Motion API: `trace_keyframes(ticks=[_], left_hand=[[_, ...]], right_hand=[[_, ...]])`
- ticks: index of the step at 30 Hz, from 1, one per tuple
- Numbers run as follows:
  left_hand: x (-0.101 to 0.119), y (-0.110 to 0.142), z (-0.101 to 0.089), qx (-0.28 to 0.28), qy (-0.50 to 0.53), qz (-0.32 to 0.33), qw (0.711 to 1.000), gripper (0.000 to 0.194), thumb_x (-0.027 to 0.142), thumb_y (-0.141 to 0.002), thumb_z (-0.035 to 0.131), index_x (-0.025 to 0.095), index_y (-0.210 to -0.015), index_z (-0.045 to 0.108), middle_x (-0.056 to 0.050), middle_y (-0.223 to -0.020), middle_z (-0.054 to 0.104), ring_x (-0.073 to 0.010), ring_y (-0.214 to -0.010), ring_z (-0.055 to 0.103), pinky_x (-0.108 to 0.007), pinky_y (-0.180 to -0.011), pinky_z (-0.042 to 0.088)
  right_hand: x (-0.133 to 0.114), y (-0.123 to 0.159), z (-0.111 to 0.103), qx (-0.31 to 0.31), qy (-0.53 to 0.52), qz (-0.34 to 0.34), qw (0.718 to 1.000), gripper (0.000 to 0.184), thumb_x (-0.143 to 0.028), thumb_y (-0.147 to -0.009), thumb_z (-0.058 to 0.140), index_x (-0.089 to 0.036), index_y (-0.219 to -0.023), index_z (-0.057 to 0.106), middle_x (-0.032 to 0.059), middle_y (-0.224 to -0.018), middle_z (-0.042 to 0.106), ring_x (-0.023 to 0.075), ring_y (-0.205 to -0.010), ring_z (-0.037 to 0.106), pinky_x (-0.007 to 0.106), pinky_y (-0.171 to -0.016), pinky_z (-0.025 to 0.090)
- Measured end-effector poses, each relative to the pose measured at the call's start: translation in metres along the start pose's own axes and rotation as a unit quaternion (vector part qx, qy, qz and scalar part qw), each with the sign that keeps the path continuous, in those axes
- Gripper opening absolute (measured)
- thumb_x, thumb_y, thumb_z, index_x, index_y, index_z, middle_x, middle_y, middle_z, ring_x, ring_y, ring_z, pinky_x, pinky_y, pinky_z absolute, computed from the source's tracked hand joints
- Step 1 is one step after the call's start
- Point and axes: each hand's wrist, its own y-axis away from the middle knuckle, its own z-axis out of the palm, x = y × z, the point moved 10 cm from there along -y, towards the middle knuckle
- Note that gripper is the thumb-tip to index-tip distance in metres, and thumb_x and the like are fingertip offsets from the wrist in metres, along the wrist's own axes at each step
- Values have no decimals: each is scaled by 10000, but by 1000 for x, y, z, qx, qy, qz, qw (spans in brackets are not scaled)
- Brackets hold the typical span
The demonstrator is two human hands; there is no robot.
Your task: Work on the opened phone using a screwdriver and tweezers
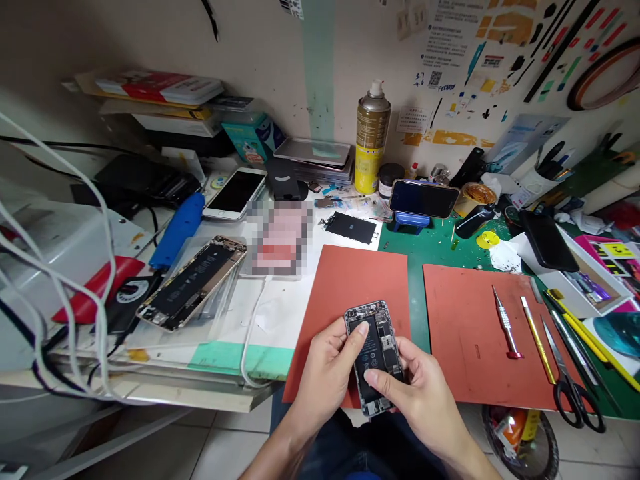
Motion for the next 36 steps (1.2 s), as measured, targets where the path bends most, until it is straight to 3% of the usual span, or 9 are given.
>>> trace_keyframes(ticks=[12, 15, 17, 20, 23, 25, 28, 32, 36], left_hand=[[5, -4, 4, -11, -22, 2, 1000, 481, 520, -997, 741, 142, -1294, 747, -136, -1242, 810, -306, -1137, 770, -373, -958, 618], [8, -1, -5, 30, -58, 18, 998, 665, 547, -998, 728, 171, -1526, 577, -163, -1393, 749, -320, -1294, 719, -415, -1072, 597], [18, 11, -19, 87, -115, 73, 987, 701, 517, -1047, 665, 236, -1641, 422, -154, -1518, 670, -298, -1390, 665, -437, -1138, 570], [48, 41, -25, 127, -304, 225, 917, 563, 369, -1095, 605, 325, -1632, 443, -91, -1596, 610, -265, -1444, 622, -435, -1174, 559], [58, 65, 6, 15, -494, 351, 795, 538, 280, -1078, 635, 272, -1601, 507, -81, -1554, 649, -255, -1464, 601, -395, -1196, 549], [51, 73, 23, -70, -563, 391, 725, 579, 369, -1078, 645, 198, -1610, 494, -110, -1552, 649, -269, -1474, 590, -387, -1188, 558], [41, 72, 32, -114, -625, 429, 642, 697, 571, -1067, 582, 132, -1602, 498, -149, -1556, 640, -302, -1451, 609, -425, -1199, 544], [37, 64, 38, -114, -624, 501, 589, 676, 568, -1087, 549, 72, -1547, 552, -164, -1511, 675, -295, -1394, 654, -410, -1348, 316], [38, 62, 44, -117, -626, 530, 560, 618, 555, -1099, 532, 52, -1441, 642, -167, -1442, 720, -304, -1339, 685, -410, -1373, 233]], right_hand=[[-3, 2, 1, -3, -27, -9, 1000, 397, -521, -940, 795, -195, -1153, 720, 22, -913, 697, 185, -839, 641, 300, -752, 555], [-8, 2, -5, 20, -15, -10, 1000, 426, -526, -919, 807, -192, -1164, 708, 35, -959, 733, 204, -889, 670, 319, -797, 563], [-11, 1, -12, 41, 25, -8, 999, 418, -535, -919, 792, -193, -1146, 710, 46, -976, 756, 223, -919, 694, 331, -812, 567], [-16, 1, -21, 77, 114, -2, 990, 369, -519, -931, 752, -200, -1114, 731, 58, -961, 784, 238, -869, 714, 329, -750, 561], [-23, 2, -26, 118, 238, 3, 964, 247, -443, -949, 708, -218, -1038, 757, 46, -885, 780, 236, -772, 698, 329, -695, 530], [-32, 6, -28, 161, 332, -11, 930, 163, -366, -959, 685, -234, -1013, 762, 45, -901, 770, 248, -791, 706, 338, -713, 517], [-45, 17, -24, 212, 432, -60, 875, 125, -284, -962, 691, -230, -1055, 753, 59, -969, 752, 271, -869, 743, 347, -762, 525], [-59, 31, -29, 217, 495, -126, 832, 174, -336, -1038, 647, -214, -1126, 735, 51, -938, 738, 242, -802, 742, 323, -714, 515], [-85, 63, -97, 332, 521, -155, 771, 316, -388, -1132, 465, -219, -1047, 719, 51, -907, 732, 220, -782, 723, 326, -722, 497]])
